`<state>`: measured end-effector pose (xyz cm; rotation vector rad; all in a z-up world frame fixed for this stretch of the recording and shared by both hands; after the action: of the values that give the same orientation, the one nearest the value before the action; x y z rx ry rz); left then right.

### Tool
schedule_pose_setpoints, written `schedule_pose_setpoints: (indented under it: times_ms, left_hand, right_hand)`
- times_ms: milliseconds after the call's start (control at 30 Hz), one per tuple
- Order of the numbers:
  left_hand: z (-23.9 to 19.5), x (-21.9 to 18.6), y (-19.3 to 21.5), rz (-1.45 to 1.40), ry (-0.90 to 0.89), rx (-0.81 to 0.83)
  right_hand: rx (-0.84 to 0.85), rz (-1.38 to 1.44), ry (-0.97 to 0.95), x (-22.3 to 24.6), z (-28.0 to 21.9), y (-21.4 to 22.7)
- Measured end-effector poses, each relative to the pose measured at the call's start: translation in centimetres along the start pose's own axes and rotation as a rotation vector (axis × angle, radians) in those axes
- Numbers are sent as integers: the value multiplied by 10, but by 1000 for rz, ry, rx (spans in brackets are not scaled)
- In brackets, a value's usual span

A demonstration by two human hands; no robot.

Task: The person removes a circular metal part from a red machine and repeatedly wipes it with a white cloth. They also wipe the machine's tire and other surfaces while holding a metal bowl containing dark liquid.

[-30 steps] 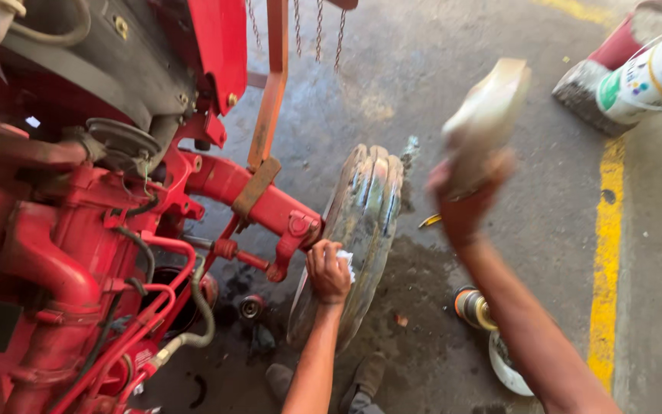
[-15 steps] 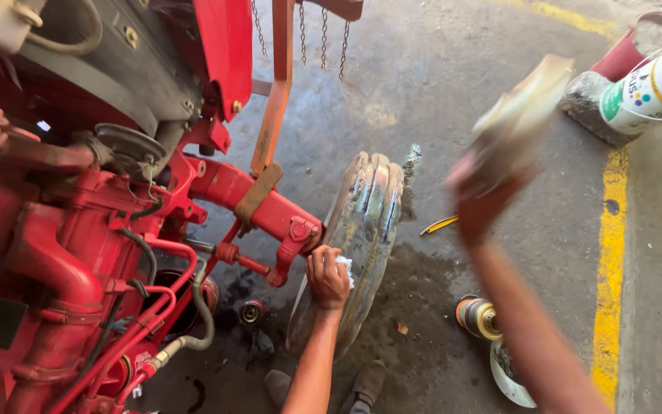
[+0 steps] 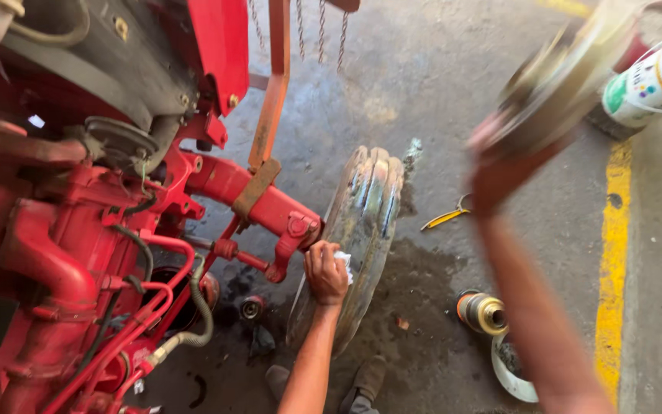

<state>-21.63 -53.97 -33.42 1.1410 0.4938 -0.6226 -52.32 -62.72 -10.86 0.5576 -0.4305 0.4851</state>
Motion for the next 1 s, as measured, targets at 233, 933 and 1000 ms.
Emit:
schedule_pose_setpoints:
  times_ms: [233, 933, 1000]
  left_hand:
    - [11, -3, 7, -43, -30, -12]
    - [4, -5, 5, -41, -7, 6]
    - [-1, 0, 7, -30, -5, 20]
  right_hand:
    - [408, -349, 255, -8, -32, -71]
    - [60, 5, -12, -17, 33, -14]
    - [-10, -85, 39, -5, -36, -32]
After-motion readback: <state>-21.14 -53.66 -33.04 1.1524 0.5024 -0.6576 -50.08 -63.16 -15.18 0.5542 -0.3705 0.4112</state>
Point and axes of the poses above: each hand's wrist, its own z-axis towards the middle knuckle, its own y-axis out of the back of the hand, x = y × z, the point moved 7 cm from there along z, towards the middle knuckle, and after that the axes turned 7 degrees about x, right-handed, at the moved point
